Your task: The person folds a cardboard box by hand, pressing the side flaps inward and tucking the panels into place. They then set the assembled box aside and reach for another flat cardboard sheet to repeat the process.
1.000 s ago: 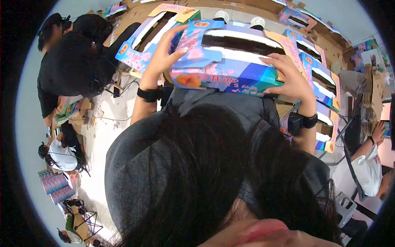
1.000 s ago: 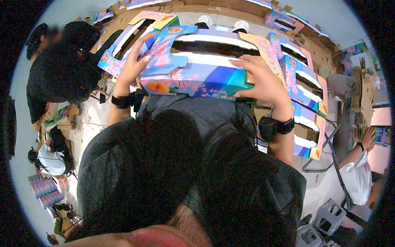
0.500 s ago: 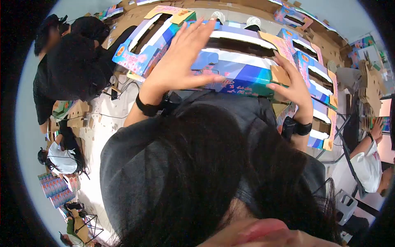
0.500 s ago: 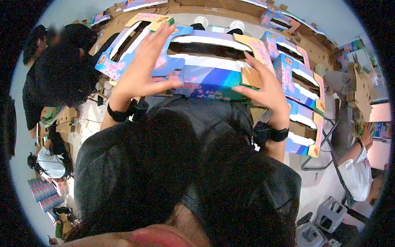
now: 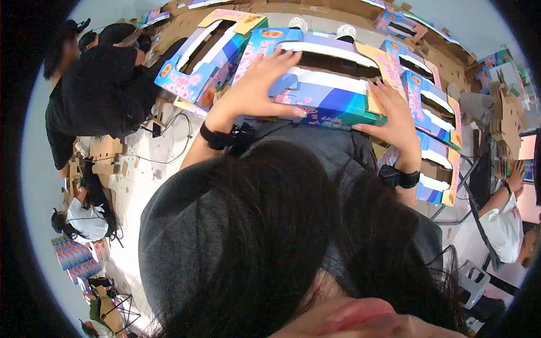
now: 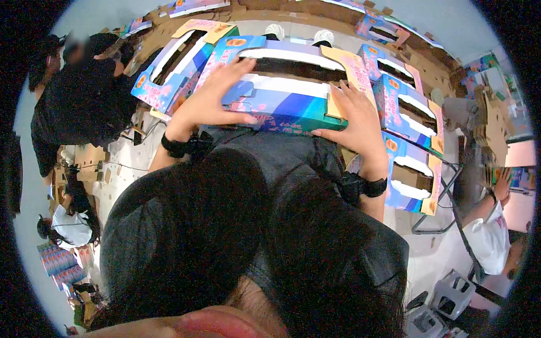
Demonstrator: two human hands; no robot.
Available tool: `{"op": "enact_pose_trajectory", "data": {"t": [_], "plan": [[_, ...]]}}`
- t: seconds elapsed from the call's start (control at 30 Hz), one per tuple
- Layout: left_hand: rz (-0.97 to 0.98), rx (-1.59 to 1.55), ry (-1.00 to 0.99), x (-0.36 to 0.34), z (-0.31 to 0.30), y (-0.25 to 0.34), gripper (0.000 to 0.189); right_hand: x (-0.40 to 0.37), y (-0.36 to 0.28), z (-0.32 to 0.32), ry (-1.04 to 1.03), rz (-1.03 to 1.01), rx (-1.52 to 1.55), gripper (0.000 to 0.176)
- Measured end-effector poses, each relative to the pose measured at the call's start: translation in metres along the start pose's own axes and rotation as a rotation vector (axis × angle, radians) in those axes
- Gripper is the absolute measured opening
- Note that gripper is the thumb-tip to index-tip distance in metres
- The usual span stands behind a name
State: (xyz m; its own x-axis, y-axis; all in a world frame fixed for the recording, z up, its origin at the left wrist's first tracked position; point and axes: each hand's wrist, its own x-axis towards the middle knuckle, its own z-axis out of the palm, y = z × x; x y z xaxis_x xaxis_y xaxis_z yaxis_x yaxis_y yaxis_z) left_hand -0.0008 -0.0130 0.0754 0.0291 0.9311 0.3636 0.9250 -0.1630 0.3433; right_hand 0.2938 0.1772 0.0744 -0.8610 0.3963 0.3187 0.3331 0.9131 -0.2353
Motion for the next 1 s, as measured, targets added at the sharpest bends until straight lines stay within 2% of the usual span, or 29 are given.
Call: {"op": "enact_pose_trajectory", "data": {"t": [0.07,0.17,0.2,0.3,0.33,0.43,0.47,0.57,0.63,0.7,0.77,0.9,1.0], "plan": [[0.028,-0.161,0.144,-0.002,-0.012,-0.009,0.090,0.000,0.004,0.001,-0.006,0.009,0.017,0.091],[-0.154,-0.166,0.270,-0.014,-0.029,-0.021,0.081,-0.003,0.011,0.005,-0.009,0.008,0.036,0.094],[-0.200,-0.155,0.278,-0.020,-0.034,-0.025,0.070,-0.003,0.011,0.005,-0.006,0.003,0.035,0.094],[-0.507,-0.478,0.196,-0.036,-0.037,-0.043,0.064,-0.002,0.011,0.007,-0.005,-0.016,0.043,0.096],[-0.549,-0.340,0.150,-0.040,-0.038,-0.044,0.065,0.000,0.010,0.007,-0.006,-0.019,0.045,0.096],[-0.729,-0.454,-0.156,-0.045,-0.044,-0.041,0.071,0.000,0.006,0.004,-0.021,-0.006,0.061,0.097],[-0.831,-0.423,-0.256,-0.051,-0.038,-0.059,0.077,0.000,0.006,0.003,-0.032,0.000,0.062,0.097],[-0.714,-0.457,-0.282,-0.056,-0.032,-0.074,0.073,0.002,0.005,0.002,-0.047,0.000,0.044,0.097],[-0.895,-0.518,-0.311,-0.039,-0.052,-0.036,0.071,0.003,0.008,0.006,-0.032,-0.020,0.004,0.098],[-0.974,-0.597,-0.271,-0.042,-0.044,-0.044,0.072,0.004,0.004,0.005,-0.048,0.018,-0.026,0.097],[-0.947,-0.697,-0.172,-0.066,0.002,-0.105,0.074,0.007,0.000,0.004,-0.053,0.045,-0.048,0.096],[-0.875,-0.783,0.010,-0.063,0.004,-0.092,0.072,0.007,0.002,0.006,-0.038,0.048,-0.080,0.099],[-0.954,-0.916,0.100,-0.063,0.008,-0.082,0.062,0.011,0.001,0.004,-0.080,0.051,-0.082,0.100]]}}
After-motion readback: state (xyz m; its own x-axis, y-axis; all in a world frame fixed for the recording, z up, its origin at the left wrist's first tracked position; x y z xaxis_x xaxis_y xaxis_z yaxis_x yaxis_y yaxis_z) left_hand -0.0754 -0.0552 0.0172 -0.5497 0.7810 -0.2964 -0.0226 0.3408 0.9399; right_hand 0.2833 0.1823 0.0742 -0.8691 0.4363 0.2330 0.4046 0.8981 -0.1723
